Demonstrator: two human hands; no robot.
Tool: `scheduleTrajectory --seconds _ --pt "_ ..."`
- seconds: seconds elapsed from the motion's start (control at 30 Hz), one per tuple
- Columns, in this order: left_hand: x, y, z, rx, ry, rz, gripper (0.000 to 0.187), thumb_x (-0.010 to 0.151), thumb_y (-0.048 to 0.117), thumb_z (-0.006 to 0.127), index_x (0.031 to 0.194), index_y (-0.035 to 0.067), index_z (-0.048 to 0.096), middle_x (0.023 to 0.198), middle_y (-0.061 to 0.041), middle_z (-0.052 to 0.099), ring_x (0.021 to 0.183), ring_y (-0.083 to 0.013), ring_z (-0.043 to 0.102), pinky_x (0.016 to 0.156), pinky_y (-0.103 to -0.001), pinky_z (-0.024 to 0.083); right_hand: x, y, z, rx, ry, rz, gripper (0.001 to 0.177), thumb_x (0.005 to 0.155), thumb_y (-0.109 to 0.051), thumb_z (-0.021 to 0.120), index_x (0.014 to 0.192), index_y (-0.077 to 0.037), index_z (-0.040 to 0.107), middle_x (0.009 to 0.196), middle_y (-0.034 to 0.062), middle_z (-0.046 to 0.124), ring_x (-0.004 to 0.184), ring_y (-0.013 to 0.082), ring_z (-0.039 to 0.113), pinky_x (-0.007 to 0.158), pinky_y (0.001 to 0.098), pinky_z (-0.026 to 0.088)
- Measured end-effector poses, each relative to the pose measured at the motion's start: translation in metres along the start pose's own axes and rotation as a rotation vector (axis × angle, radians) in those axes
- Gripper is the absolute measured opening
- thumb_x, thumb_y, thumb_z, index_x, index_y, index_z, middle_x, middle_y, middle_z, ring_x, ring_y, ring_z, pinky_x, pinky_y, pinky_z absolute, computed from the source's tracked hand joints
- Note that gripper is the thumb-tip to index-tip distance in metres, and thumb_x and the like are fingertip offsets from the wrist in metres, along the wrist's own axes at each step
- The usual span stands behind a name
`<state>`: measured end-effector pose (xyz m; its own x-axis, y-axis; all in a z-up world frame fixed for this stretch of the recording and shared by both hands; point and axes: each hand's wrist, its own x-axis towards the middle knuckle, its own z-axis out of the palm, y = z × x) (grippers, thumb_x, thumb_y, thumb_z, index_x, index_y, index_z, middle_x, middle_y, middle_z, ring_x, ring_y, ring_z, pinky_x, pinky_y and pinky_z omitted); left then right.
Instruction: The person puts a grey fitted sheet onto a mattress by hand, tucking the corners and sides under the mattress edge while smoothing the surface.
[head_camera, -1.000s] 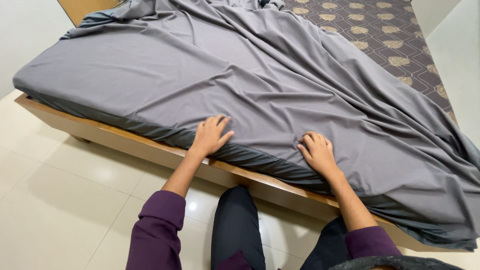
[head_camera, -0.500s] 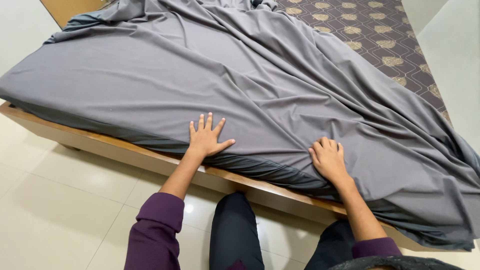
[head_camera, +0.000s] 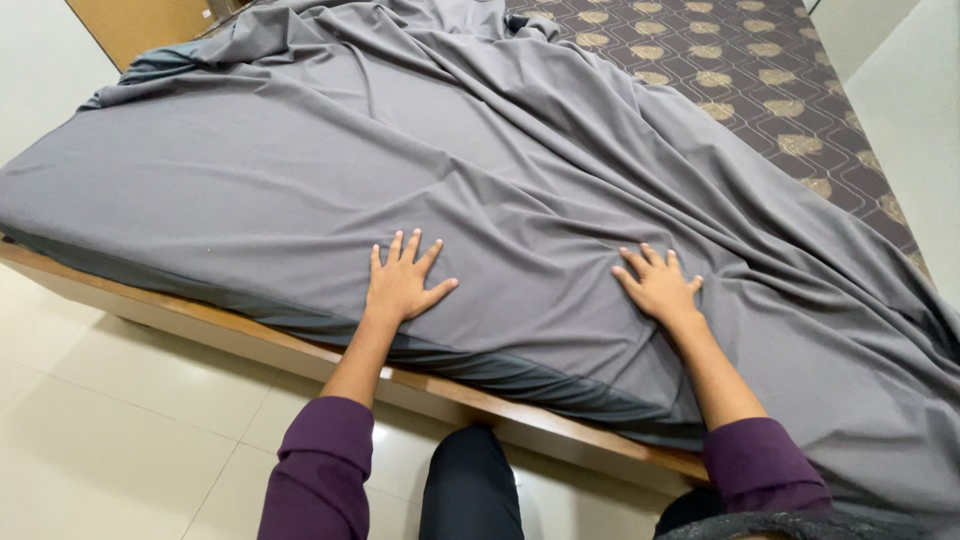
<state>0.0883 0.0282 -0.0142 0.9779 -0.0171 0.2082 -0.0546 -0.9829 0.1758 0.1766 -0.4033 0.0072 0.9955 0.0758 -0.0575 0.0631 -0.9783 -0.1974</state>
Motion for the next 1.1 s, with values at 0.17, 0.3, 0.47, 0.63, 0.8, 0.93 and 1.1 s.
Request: scheduleTrajectory --seconds 0.17,0.3,0.47,0.63,0.8,0.93,1.1 --pt "-0.002 0.006 -0.006 0.023 0.017 0.007 0.087 0.082 0.077 0.054 0.155 0.031 0.042 0.165 -0.014 0.029 0.152 -0.0399 0.021 0.115 -0.069 0.015 0.044 0.011 0.013 -0.064 0.214 -0.013 0.054 0.103 -0.063 0.051 0.133 -0.022 0.066 0.136 0.0061 0.067 0.126 0.0312 0.063 0.100 0.0745 0.035" --pt "-0.004 0.008 -0.011 0.028 0.010 0.001 0.086 0.083 0.077 0.054 0.155 0.032 0.042 0.165 -0.014 0.029 0.152 -0.0393 0.021 0.115 -0.069 0.016 0.082 0.011 0.018 -0.146 0.318 -0.043 0.081 0.080 -0.062 0.071 0.147 -0.020 0.055 0.105 0.0108 0.075 0.091 0.0349 0.071 0.077 0.0573 0.041" --pt "-0.003 0.007 -0.012 0.039 -0.017 -0.007 0.085 0.084 0.077 0.052 0.155 0.033 0.040 0.165 -0.013 0.028 0.153 -0.0385 0.020 0.116 -0.068 0.016 0.106 0.034 0.030 0.051 0.355 -0.108 0.031 0.101 -0.047 0.063 0.117 -0.022 0.072 0.105 0.0096 0.077 0.101 0.0332 0.071 0.087 0.0524 0.043" --pt "-0.004 0.008 -0.013 0.052 0.002 0.010 0.085 0.084 0.077 0.051 0.156 0.033 0.039 0.165 -0.013 0.028 0.152 -0.0391 0.020 0.116 -0.068 0.015 0.110 0.029 0.022 0.098 0.314 0.078 0.025 0.097 -0.038 0.065 0.111 -0.018 0.074 0.112 0.0075 0.075 0.108 0.0322 0.068 0.087 0.0573 0.044" --pt "-0.004 0.009 -0.013 0.051 -0.005 0.009 0.085 0.084 0.077 0.051 0.156 0.033 0.039 0.165 -0.014 0.028 0.152 -0.0388 0.020 0.115 -0.069 0.015 0.106 0.031 0.021 0.315 0.502 -0.005 0.038 0.100 -0.045 0.064 0.129 -0.021 0.070 0.118 0.0133 0.070 0.110 0.0392 0.062 0.083 0.0589 0.043" --pt "-0.006 0.009 -0.012 0.059 0.019 0.010 0.084 0.084 0.077 0.051 0.156 0.034 0.040 0.165 -0.014 0.029 0.153 -0.0382 0.020 0.115 -0.069 0.017 0.128 0.037 0.029 0.196 0.328 0.097 0.039 0.089 -0.049 0.073 0.118 -0.022 0.074 0.109 0.0104 0.076 0.107 0.0343 0.068 0.092 0.0558 0.045" --pt "-0.005 0.008 -0.007 0.058 0.031 0.006 0.083 0.085 0.077 0.051 0.155 0.034 0.041 0.165 -0.013 0.029 0.152 -0.0382 0.021 0.115 -0.068 0.017 0.160 0.037 0.036 0.099 0.444 0.174 0.034 0.109 -0.044 0.060 0.119 -0.014 0.073 0.106 0.0133 0.077 0.103 0.0367 0.070 0.101 0.0663 0.038"
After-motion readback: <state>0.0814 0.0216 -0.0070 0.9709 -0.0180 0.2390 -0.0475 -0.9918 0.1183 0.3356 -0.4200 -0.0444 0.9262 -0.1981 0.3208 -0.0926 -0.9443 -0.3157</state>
